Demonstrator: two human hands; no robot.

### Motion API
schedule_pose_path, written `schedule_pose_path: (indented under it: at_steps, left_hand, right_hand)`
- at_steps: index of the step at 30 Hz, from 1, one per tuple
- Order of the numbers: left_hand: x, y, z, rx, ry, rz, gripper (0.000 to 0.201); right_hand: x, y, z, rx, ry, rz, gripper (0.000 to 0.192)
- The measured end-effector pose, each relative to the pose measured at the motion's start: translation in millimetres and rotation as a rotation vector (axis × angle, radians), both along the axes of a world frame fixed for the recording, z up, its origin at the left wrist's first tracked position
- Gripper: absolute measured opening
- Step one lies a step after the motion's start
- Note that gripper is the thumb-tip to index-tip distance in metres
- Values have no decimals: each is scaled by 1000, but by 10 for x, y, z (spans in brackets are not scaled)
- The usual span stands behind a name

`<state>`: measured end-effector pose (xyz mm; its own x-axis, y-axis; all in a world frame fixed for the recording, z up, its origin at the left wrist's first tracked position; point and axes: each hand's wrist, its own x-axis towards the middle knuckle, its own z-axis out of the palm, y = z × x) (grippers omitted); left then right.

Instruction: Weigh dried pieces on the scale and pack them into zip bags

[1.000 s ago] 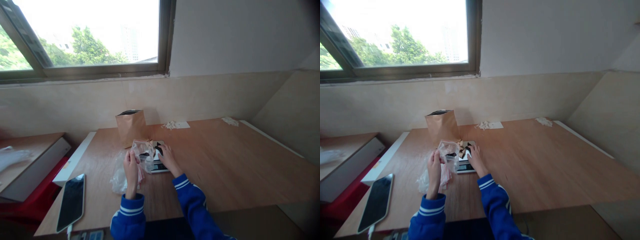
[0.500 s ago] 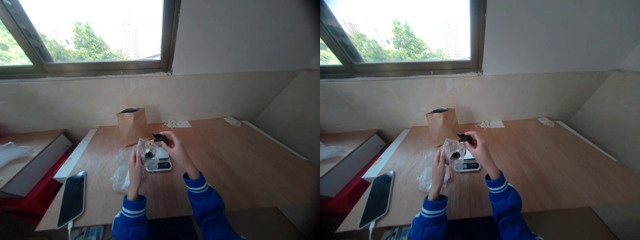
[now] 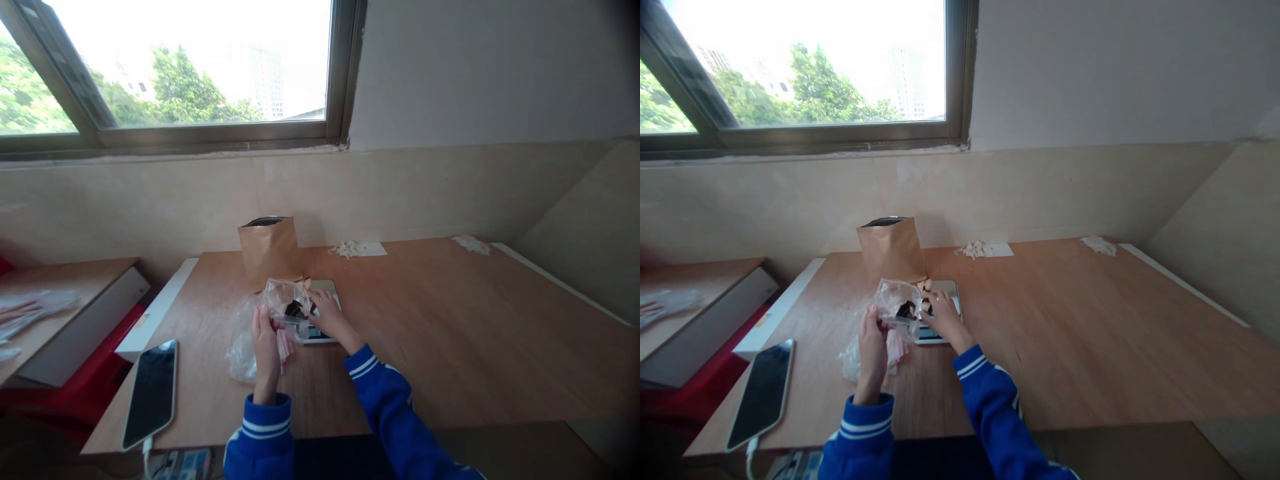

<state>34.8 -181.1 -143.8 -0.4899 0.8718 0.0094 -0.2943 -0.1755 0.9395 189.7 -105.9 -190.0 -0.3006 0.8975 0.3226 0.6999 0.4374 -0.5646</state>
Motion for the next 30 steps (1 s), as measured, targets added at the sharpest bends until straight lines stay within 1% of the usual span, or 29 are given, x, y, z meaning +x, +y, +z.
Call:
schedule_pose_path:
  at_steps: [2, 4, 5, 7, 9, 11, 13, 15, 16, 18, 19, 20, 22, 24, 26, 27, 28, 30]
  left_hand:
    - [20, -5, 18, -1, -55, -11, 39]
    - [35, -5, 40, -1, -81, -16, 38]
    - [39, -3, 48, -3, -87, -17, 38]
    - [46, 6, 54, -6, -97, -18, 39]
    - [57, 18, 51, -14, -112, -22, 40]
    - [79, 29, 46, -25, -127, -31, 42]
    - [113, 36, 46, -33, -131, -47, 44]
    - [154, 40, 53, -32, -131, -66, 44]
    - [175, 41, 60, -28, -129, -70, 44]
    - [207, 39, 79, -17, -126, -80, 44]
    - [217, 38, 89, -11, -126, -85, 44]
    - [221, 35, 99, -7, -129, -88, 44]
    - [213, 30, 115, 0, -154, -88, 45]
    - [189, 25, 117, 3, -188, -82, 45]
    - [164, 24, 106, 6, -221, -71, 43]
    - [156, 27, 97, 8, -234, -66, 42]
    - [153, 31, 89, 11, -247, -62, 41]
    - [162, 47, 77, 18, -262, -61, 40]
  right_hand:
    - [-78, -33, -74, 9, -95, -44, 45]
    - [-100, -56, -68, 22, -91, -69, 41]
    - [-91, -64, -39, 27, -46, -83, 36]
    - [-45, -77, 70, 27, 131, -116, 26]
    - [21, -95, 249, 32, 386, -158, 23]
    - [90, -124, 489, 43, 629, -184, 32]
    - [140, -169, 759, 32, 790, -199, 40]
    - [157, -226, 1006, 18, 844, -214, 45]
    - [150, -255, 1105, 18, 822, -209, 46]
    - [113, -292, 1223, 15, 706, -155, 47]
    - [89, -290, 1236, 3, 637, -109, 48]
    - [67, -268, 1215, -19, 582, -66, 49]
    - [41, -155, 1081, -65, 561, -40, 54]
    - [47, 38, 846, -84, 625, -102, 61]
    - [65, 258, 565, -72, 639, -172, 61]
    - [70, 357, 429, -48, 600, -190, 57]
    - [67, 440, 306, -15, 529, -187, 49]
    - [35, 545, 124, 21, 346, -137, 36]
